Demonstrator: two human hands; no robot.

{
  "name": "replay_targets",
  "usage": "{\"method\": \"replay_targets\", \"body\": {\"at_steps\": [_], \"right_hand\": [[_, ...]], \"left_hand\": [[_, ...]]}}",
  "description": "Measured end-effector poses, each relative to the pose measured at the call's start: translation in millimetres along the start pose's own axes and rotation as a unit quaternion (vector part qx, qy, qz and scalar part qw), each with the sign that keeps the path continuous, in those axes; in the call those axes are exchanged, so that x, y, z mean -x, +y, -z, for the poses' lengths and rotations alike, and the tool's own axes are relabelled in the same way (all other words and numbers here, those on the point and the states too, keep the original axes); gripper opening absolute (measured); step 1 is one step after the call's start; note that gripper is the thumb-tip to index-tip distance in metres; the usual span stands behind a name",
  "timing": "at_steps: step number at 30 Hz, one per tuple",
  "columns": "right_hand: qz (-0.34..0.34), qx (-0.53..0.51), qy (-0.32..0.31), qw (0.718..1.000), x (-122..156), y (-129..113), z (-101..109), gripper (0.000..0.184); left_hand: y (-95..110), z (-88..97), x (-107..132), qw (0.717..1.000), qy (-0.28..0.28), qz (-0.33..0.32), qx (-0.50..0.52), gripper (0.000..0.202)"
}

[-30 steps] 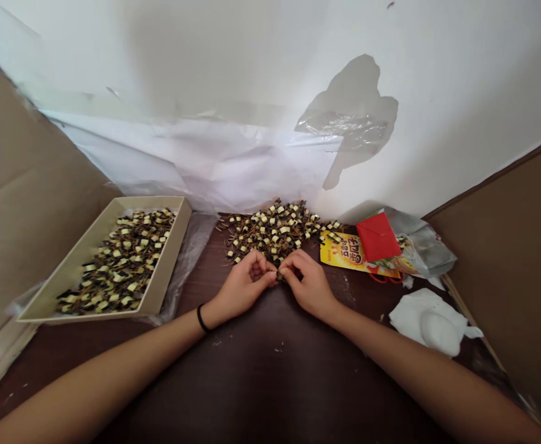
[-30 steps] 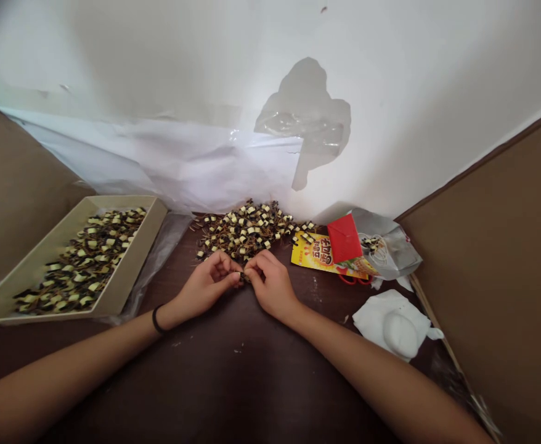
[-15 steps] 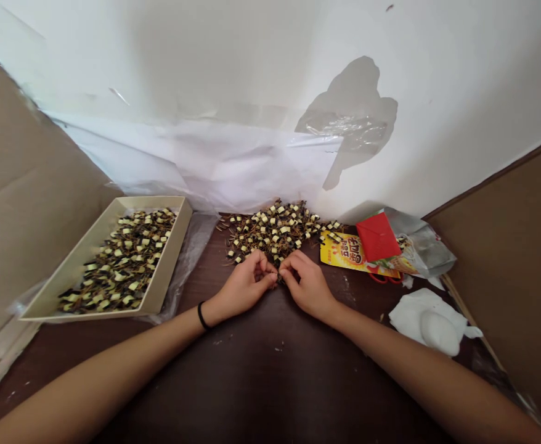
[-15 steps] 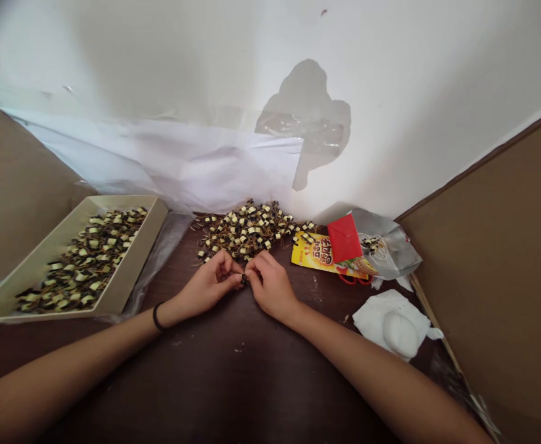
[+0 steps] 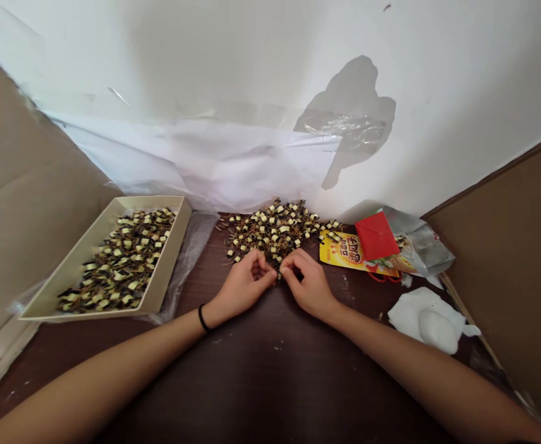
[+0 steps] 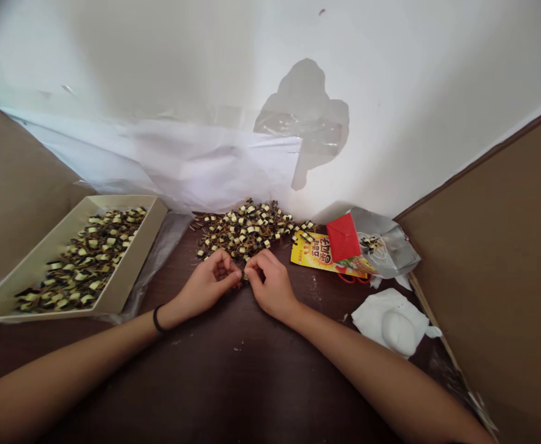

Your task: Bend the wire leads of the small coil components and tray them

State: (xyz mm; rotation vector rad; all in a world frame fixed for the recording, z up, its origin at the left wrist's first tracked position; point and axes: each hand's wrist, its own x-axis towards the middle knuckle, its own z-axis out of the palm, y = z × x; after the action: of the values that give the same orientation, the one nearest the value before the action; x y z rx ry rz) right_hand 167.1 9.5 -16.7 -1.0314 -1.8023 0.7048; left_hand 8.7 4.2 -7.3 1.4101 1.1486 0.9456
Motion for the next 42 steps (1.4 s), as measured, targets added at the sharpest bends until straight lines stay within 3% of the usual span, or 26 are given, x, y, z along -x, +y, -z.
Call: {"method": "replay_targets", "body": {"at_steps": [17,25,42], "right_hand": [[-0.023,-0.036,-0.002,0.999,-1.5,0.9,2.9,0.013],[-0.055,-0.062,-0.003,0.997,-4.6,8.9,2.9,0.012],[-0.055,-0.022,-0.038,0.997,-4.2,9.2,2.0,0.011]], "left_hand": [[-1.2,2.8,-3.5,0.998,0.033,0.011,0.050,0.024],[0.2,4.3,-3.8,0.998,0.024,0.015,0.049,0.024],[-1.9,4.5,-4.3,0.999,-0.016,-0.016,0.045,0.024]]}}
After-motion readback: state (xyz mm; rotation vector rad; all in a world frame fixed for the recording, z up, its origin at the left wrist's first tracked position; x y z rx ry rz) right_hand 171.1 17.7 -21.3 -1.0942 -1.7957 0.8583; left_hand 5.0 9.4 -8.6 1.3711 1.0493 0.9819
